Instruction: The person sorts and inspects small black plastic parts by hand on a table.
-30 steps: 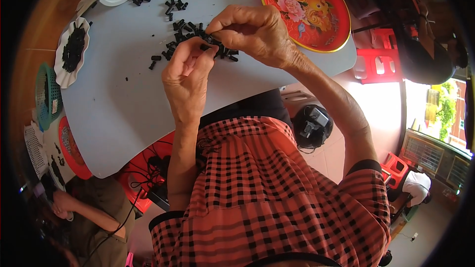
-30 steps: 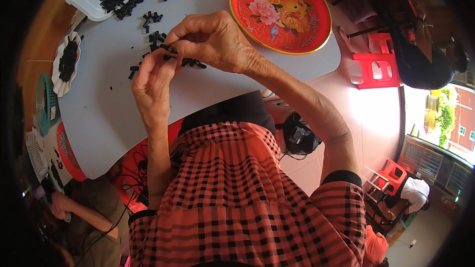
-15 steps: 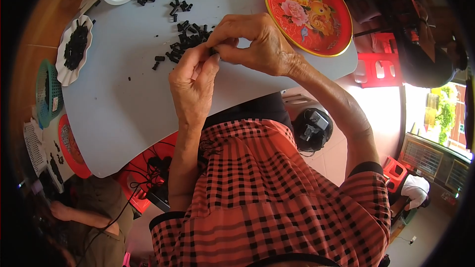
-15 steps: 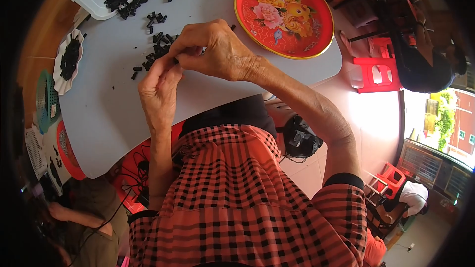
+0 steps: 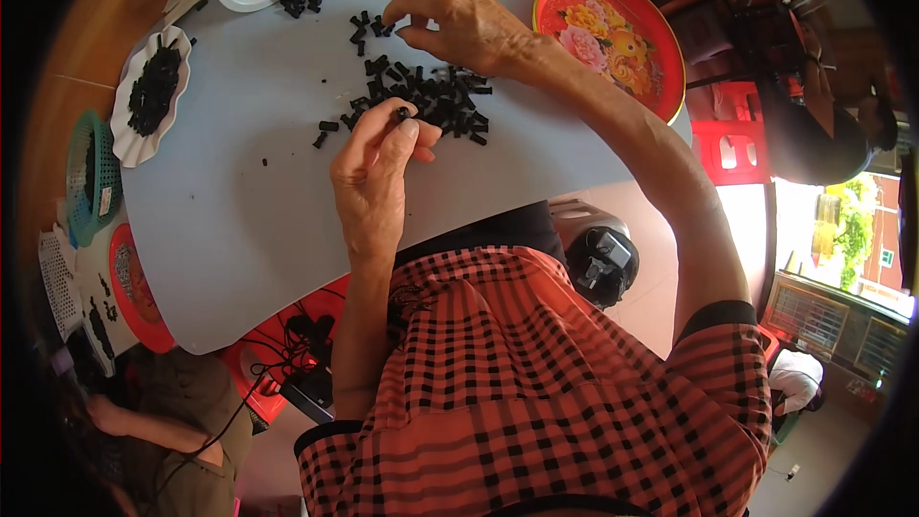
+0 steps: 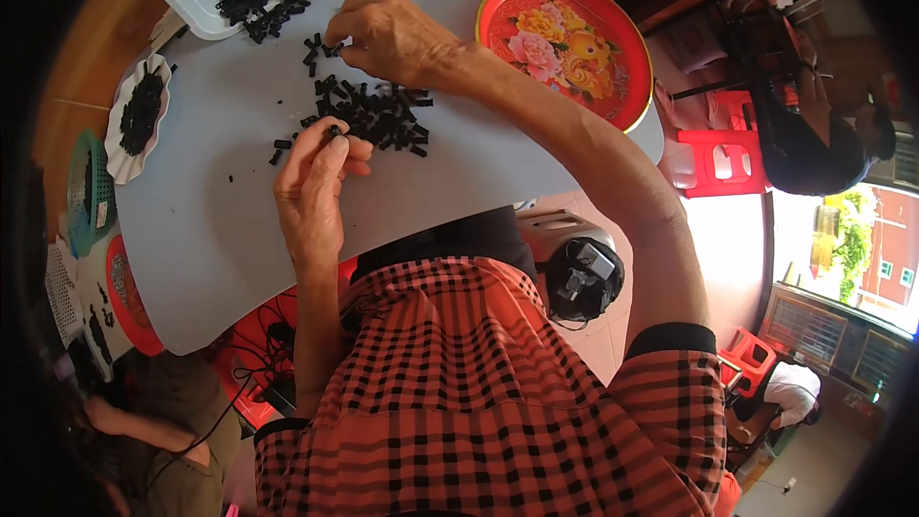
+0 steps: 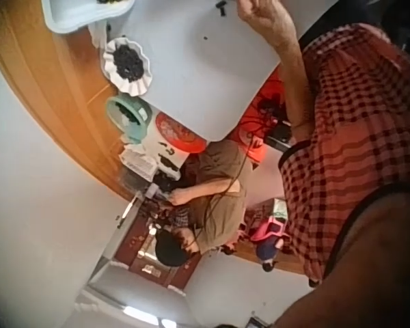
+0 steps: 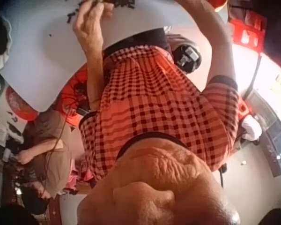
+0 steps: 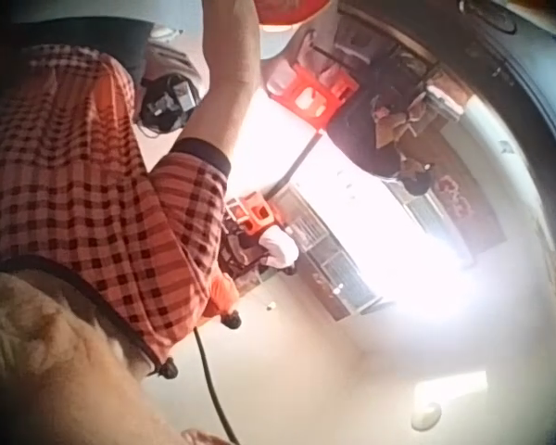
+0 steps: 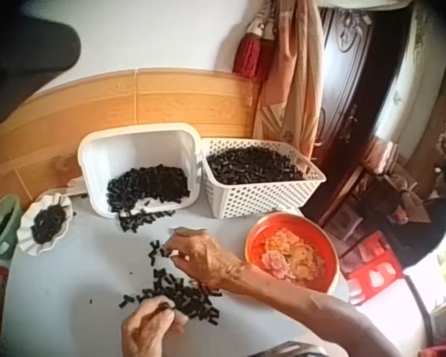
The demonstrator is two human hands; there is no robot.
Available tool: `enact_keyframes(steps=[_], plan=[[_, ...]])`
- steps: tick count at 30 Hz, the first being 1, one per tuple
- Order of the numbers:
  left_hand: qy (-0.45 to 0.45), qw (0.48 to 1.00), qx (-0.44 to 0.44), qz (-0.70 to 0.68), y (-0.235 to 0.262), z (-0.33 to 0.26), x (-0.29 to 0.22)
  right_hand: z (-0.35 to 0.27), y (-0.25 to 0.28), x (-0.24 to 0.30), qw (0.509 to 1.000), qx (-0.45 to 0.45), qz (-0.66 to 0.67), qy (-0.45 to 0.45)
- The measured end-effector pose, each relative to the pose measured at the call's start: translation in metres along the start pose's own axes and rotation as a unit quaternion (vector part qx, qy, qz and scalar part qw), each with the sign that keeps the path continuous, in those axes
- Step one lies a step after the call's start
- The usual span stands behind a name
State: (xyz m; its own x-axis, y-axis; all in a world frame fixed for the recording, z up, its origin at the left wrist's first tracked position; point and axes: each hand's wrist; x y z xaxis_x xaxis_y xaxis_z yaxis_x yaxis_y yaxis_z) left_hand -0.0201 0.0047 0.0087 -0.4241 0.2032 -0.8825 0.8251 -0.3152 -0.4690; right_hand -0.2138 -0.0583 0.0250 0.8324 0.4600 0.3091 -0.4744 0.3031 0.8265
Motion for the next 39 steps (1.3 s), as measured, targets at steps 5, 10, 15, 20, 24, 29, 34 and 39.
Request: enact_keyframes(steps=[5, 10, 15, 20, 24, 29, 34, 39], plan=[[0.012, 1.000, 0.004, 0.004, 0.001, -0.001, -0.001, 0.009, -0.012, -0.014, 0.997, 0.055, -0.021, 0.054], [0.020, 1.000, 0.003, 0.023, 0.001, -0.002, -0.003, 0.009, -0.010, -0.006, 0.989, 0.100, -0.096, 0.049], [0.013, 0.999, 0.002, 0.034, 0.000, -0.001, 0.000, 0.014, -0.007, 0.003, 0.992, 0.082, -0.098, 0.023], [0.013, 0.999, 0.001, 0.036, -0.001, -0.001, 0.001, 0.017, -0.020, -0.007, 0.991, 0.100, -0.072, 0.046], [0.022, 0.999, -0.004, 0.038, -0.001, -0.002, 0.001, 0.018, -0.019, -0.002, 0.983, 0.157, -0.093, 0.005], [0.027, 0.999, 0.000, 0.031, -0.002, -0.001, 0.002, 0.019, -0.017, 0.014, 0.977, 0.156, -0.139, 0.045], [0.014, 1.000, 0.001, 0.000, -0.002, 0.002, 0.006, 0.017, -0.014, 0.000, 0.988, 0.124, -0.090, -0.010], [0.028, 1.000, 0.013, -0.002, 0.002, 0.003, 0.007, -0.007, 0.015, 0.028, 0.949, 0.101, 0.215, -0.206]])
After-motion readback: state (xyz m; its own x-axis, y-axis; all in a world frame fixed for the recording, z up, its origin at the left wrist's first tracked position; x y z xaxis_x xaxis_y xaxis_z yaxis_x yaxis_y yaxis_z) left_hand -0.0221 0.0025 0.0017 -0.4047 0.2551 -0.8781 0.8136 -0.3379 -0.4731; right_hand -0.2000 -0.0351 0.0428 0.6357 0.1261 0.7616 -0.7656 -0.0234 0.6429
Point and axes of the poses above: each hand's wrist, its own z-axis towards the middle knuckle, its own y-axis out of the back of the hand, x = y × z, and after that the axes turned 10 degrees about -z, right-handed
